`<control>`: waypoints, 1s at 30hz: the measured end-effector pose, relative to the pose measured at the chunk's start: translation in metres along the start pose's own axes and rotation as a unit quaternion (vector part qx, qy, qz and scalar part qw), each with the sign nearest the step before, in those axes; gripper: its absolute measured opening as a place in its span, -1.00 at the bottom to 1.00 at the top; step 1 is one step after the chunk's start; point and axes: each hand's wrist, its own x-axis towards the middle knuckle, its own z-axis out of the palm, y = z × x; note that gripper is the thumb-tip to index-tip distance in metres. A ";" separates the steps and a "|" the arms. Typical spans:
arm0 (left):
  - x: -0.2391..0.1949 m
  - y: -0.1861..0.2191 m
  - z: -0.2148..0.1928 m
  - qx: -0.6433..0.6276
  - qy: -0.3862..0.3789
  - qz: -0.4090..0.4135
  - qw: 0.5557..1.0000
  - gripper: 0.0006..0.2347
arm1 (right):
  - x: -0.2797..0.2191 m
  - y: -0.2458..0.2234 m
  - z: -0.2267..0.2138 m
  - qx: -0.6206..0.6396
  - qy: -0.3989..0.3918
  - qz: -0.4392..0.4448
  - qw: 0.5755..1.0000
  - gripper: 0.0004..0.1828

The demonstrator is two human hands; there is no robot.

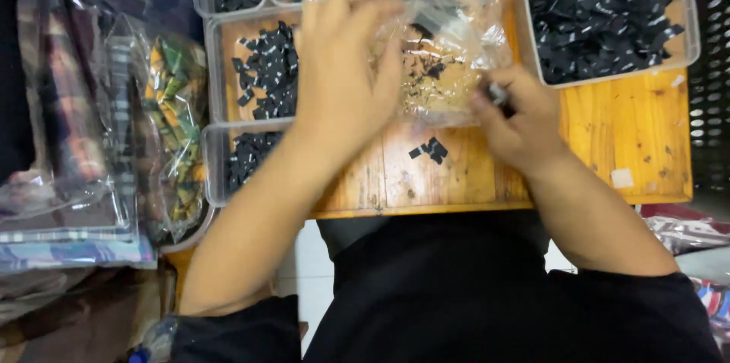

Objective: Trimming excess threads from black fabric labels using thread nippers at a workbench.

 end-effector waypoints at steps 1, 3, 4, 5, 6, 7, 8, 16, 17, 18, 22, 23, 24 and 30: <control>-0.016 0.005 0.001 0.003 -0.002 -0.004 1.000 -0.79 | 0.001 0.000 -0.002 0.004 -0.002 0.002 1.000 -0.93; -0.048 0.015 0.002 -0.075 0.002 0.103 0.992 -0.88 | 0.001 0.001 -0.007 0.000 0.031 -0.008 0.999 -0.87; -0.065 0.010 0.015 -0.075 -0.003 0.098 0.992 -0.88 | -0.001 0.006 -0.004 0.003 0.028 -0.003 1.000 -0.87; -0.081 0.004 0.027 -0.054 -0.037 0.057 0.996 -0.86 | 0.001 0.011 -0.001 0.077 0.035 -0.012 0.996 -0.87; -0.097 -0.001 0.039 -0.033 -0.072 0.016 0.997 -0.82 | 0.003 0.016 0.002 0.151 0.041 -0.020 0.987 -0.86; -0.107 -0.011 0.052 -0.032 -0.072 0.012 0.997 -0.82 | 0.003 0.019 0.008 0.153 0.038 -0.019 0.987 -0.86; -0.117 -0.022 0.066 -0.021 -0.092 -0.012 0.995 -0.82 | 0.002 0.023 0.013 0.140 0.039 -0.041 0.989 -0.85; -0.140 -0.036 0.101 0.042 -0.092 -0.034 0.994 -0.78 | 0.001 0.021 0.027 0.114 0.033 -0.073 0.990 -0.82; -0.139 -0.035 0.100 0.050 -0.096 -0.028 0.994 -0.80 | 0.003 0.016 0.026 0.117 0.034 -0.077 0.990 -0.81; -0.138 -0.034 0.100 0.058 -0.099 -0.023 0.993 -0.82 | 0.005 0.012 0.026 0.120 0.035 -0.081 0.989 -0.80; -0.137 -0.044 0.109 0.068 -0.107 -0.011 0.992 -0.87 | 0.004 0.014 0.027 0.104 0.036 -0.079 0.991 -0.80; -0.136 -0.045 0.111 0.064 -0.114 -0.020 0.991 -0.89 | 0.003 0.013 0.026 0.096 0.031 -0.074 0.992 -0.81; -0.136 -0.046 0.112 0.059 -0.121 -0.029 0.991 -0.91 | 0.002 0.013 0.026 0.089 0.025 -0.069 0.993 -0.81; -0.135 -0.045 0.110 0.045 -0.133 -0.022 0.990 -0.83 | 0.003 0.006 0.023 0.068 0.002 -0.052 0.996 -0.82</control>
